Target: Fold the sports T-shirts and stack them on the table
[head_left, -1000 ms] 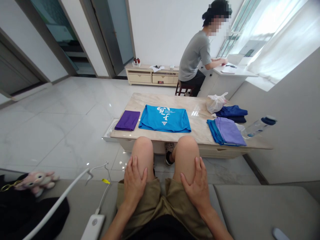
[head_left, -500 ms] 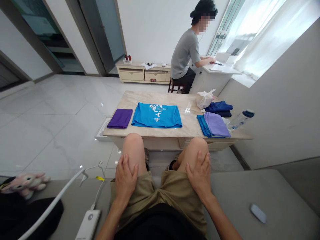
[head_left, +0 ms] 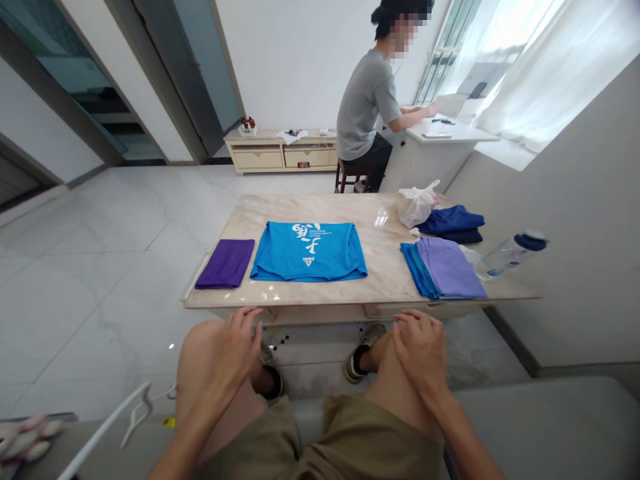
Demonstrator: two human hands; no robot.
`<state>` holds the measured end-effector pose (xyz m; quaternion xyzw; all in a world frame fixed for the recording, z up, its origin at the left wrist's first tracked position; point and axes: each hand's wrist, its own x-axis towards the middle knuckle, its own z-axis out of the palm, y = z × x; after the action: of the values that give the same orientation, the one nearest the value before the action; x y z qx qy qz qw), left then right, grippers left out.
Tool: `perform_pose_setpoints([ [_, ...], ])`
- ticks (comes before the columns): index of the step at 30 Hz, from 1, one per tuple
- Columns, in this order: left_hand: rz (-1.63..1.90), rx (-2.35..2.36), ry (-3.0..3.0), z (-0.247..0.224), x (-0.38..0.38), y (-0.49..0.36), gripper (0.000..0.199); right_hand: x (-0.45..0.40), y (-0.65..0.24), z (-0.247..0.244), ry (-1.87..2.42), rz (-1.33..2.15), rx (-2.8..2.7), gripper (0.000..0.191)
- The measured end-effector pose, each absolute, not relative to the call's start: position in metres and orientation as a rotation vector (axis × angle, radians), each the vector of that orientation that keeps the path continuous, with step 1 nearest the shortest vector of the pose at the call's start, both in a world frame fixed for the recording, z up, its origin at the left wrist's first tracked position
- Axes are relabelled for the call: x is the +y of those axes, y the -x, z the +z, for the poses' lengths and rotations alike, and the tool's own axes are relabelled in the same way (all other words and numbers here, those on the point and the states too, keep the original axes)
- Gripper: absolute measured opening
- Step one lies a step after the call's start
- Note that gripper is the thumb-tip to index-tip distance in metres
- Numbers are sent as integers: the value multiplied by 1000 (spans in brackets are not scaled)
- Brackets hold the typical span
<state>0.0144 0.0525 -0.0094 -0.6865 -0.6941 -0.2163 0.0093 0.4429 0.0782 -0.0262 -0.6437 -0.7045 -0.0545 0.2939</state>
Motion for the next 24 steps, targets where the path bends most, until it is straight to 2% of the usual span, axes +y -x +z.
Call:
perform_pose_setpoints([
  [3, -541, -2300, 2228, 1, 122, -1, 39, 176, -430, -8, 1712, 123, -1979, 30],
  [6, -295, -2460, 2211, 10, 196, 14, 38, 274, -403, -2, 1960, 314, -2005, 30],
  [11, -108, -2604, 2102, -2, 301, 44, 43, 384, -368, -23, 2212, 470, -1990, 34],
  [15, -25, -2660, 2071, -27, 345, 59, 46, 419, -361, -51, 2280, 540, -1896, 26],
  [18, 76, -2666, 2080, -38, 358, 59, 47, 428, -360, -63, 2311, 587, -1807, 29],
  [24, 236, -2642, 2074, -40, 370, 51, 49, 429, -354, -62, 2236, 696, -1808, 24],
])
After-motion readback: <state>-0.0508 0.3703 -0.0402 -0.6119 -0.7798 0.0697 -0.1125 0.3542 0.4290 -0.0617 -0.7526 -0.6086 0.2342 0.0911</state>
